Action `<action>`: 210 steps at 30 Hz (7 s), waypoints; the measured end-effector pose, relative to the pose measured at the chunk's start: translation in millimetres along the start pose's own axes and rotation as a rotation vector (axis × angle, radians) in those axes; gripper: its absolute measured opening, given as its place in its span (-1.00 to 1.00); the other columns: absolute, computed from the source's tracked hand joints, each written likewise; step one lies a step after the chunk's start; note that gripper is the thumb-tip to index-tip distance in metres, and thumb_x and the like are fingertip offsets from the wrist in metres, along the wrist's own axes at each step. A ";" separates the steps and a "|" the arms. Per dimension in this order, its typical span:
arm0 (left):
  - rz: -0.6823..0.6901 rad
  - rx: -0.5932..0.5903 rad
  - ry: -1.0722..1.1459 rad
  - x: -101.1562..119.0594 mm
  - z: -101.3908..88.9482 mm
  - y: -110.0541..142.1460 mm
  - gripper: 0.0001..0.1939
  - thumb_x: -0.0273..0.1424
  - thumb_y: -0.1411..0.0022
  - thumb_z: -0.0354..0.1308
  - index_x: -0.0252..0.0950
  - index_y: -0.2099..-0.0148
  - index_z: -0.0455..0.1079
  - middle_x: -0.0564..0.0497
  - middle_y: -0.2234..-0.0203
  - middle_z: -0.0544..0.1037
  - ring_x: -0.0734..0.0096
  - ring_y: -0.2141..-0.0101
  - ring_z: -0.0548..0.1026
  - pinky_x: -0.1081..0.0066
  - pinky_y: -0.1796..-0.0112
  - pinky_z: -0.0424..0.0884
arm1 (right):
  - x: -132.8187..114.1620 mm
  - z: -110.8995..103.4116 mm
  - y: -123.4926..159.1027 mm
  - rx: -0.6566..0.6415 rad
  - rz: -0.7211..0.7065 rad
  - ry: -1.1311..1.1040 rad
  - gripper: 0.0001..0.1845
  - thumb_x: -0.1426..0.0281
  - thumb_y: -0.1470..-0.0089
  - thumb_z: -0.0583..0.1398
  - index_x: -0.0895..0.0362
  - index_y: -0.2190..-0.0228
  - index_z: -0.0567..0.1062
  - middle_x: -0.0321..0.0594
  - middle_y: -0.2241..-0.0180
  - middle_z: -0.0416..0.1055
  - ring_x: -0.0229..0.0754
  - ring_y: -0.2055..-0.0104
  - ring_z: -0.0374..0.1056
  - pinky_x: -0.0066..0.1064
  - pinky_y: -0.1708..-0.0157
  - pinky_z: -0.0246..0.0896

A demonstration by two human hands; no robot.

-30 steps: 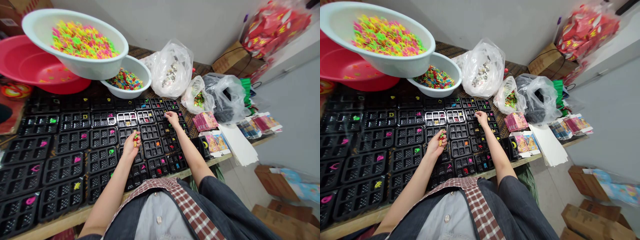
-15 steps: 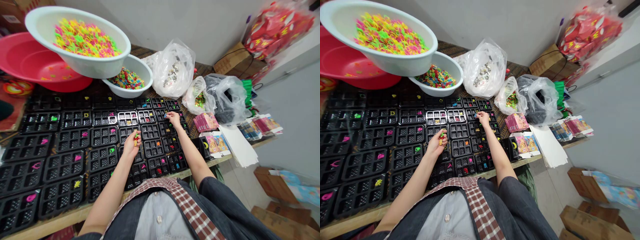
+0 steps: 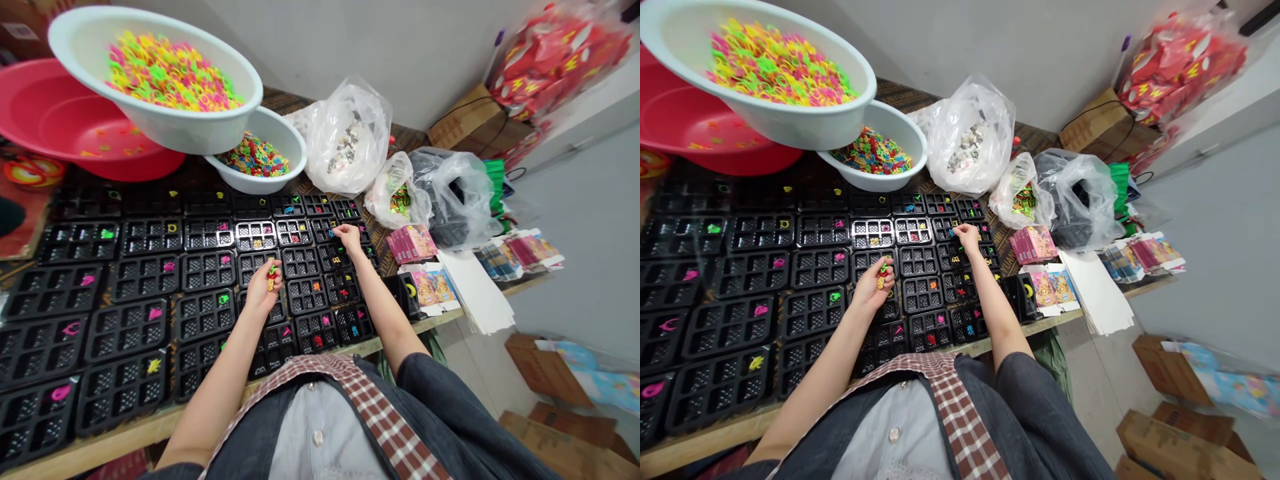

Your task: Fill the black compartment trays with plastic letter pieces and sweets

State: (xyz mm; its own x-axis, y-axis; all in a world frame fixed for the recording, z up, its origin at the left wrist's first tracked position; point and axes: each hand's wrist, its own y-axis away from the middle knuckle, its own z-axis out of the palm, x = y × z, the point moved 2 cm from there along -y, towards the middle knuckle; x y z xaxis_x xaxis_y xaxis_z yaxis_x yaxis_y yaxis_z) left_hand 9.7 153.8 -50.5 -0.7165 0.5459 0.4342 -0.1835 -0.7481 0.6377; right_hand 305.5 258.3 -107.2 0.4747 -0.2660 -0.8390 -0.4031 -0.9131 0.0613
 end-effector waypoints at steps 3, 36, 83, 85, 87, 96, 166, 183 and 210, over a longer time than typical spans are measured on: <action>0.009 0.002 -0.001 -0.5 -0.1 0.1 -0.82 -0.37 -0.16 0.25 -0.39 0.38 0.40 0.14 0.68 0.32 0.71 0.73 0.23 0.67 0.72 0.03 | 1.3 0.8 1.7 0.010 0.014 -0.011 -0.75 0.21 0.15 0.26 0.14 0.57 0.43 -0.24 0.55 0.47 -0.22 0.48 0.33 -0.41 0.44 0.24; 0.045 0.118 0.013 15.8 -4.1 -2.4 -0.90 -0.47 -0.27 0.18 -0.40 0.32 0.43 -0.06 0.42 0.59 0.61 0.53 0.51 0.69 0.60 0.27 | -60.1 32.3 127.5 -0.166 -0.321 0.147 -0.85 0.32 -0.09 0.27 0.10 0.31 0.62 -0.21 0.31 0.40 -0.23 0.35 0.33 -0.33 0.19 0.30; -0.160 -0.126 -0.141 -64.9 -21.7 87.6 -0.76 -0.71 -0.11 0.10 -0.43 0.25 0.54 -0.13 0.29 0.62 0.42 0.27 0.59 0.39 0.03 0.47 | -65.4 -6.8 247.3 -0.319 -0.570 -0.038 -0.85 0.30 -0.12 0.28 0.06 0.46 0.57 -0.18 0.26 0.50 -0.09 0.12 0.36 -0.15 0.03 0.27; -0.126 -0.109 -0.177 -63.4 -20.9 88.0 -0.81 -0.69 -0.12 0.15 -0.44 0.26 0.54 -0.14 0.31 0.61 0.41 0.28 0.58 0.41 0.09 0.50 | -67.3 -9.4 248.0 -0.289 -0.517 -0.142 -0.80 0.27 -0.13 0.27 0.07 0.49 0.55 -0.21 0.35 0.49 -0.13 0.22 0.37 -0.21 0.10 0.29; -0.055 -0.067 -0.191 -55.8 -23.1 86.5 -0.89 -0.62 -0.13 0.21 -0.44 0.28 0.53 -0.13 0.37 0.60 0.47 0.37 0.56 0.51 0.26 0.51 | -68.1 -10.9 249.0 -0.213 -0.419 -0.252 -0.77 0.24 -0.15 0.24 0.09 0.47 0.53 -0.25 0.41 0.47 -0.18 0.31 0.36 -0.28 0.20 0.30; 0.260 0.158 -0.199 1.9 -72.0 97.2 -0.89 -0.43 -0.19 0.19 -0.38 0.33 0.49 0.11 0.62 0.38 0.74 0.67 0.26 0.68 0.66 0.13 | -57.4 31.9 288.1 -0.752 -0.649 -0.099 -0.79 0.32 -0.21 0.20 0.09 0.42 0.57 -0.22 0.41 0.53 -0.18 0.33 0.38 -0.31 0.24 0.29; 0.197 0.086 -0.166 2.2 -86.8 66.6 -0.59 -0.46 0.24 0.50 -0.38 0.26 0.51 -0.03 0.46 0.62 0.41 0.41 0.58 0.35 0.21 0.51 | -115.6 94.1 242.6 -0.507 -0.818 -0.076 -0.71 0.33 -0.29 0.10 0.11 0.32 0.60 -0.17 0.43 0.49 -0.20 0.37 0.38 -0.33 0.32 0.28; 0.315 0.235 -0.112 21.9 -75.3 46.0 -0.62 -0.28 0.24 0.51 -0.34 0.50 0.39 0.09 0.64 0.47 0.58 0.61 0.42 0.58 0.59 0.27 | -103.3 122.2 174.2 -0.344 -0.663 0.140 -0.86 0.30 -0.14 0.27 0.06 0.36 0.64 -0.16 0.38 0.42 -0.09 0.27 0.30 -0.20 0.24 0.27; 0.326 0.131 -0.093 79.1 -70.2 -1.4 -0.73 -0.62 0.02 0.31 -0.37 0.20 0.48 -0.12 0.35 0.63 0.36 0.34 0.62 0.41 0.24 0.52 | -138.7 176.5 72.6 -0.293 -0.669 0.304 -0.89 0.53 -0.10 0.21 0.14 0.34 0.55 -0.08 0.26 0.43 -0.02 0.15 0.25 -0.17 0.07 0.21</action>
State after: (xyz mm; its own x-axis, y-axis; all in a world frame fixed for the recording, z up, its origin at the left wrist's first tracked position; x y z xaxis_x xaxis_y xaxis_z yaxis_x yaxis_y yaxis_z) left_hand -93.9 171.5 -61.8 -0.6577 0.3232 0.6805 0.1362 -0.8374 0.5293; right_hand 72.4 283.4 -81.8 0.7537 0.3344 -0.5658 0.2459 -0.9418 -0.2292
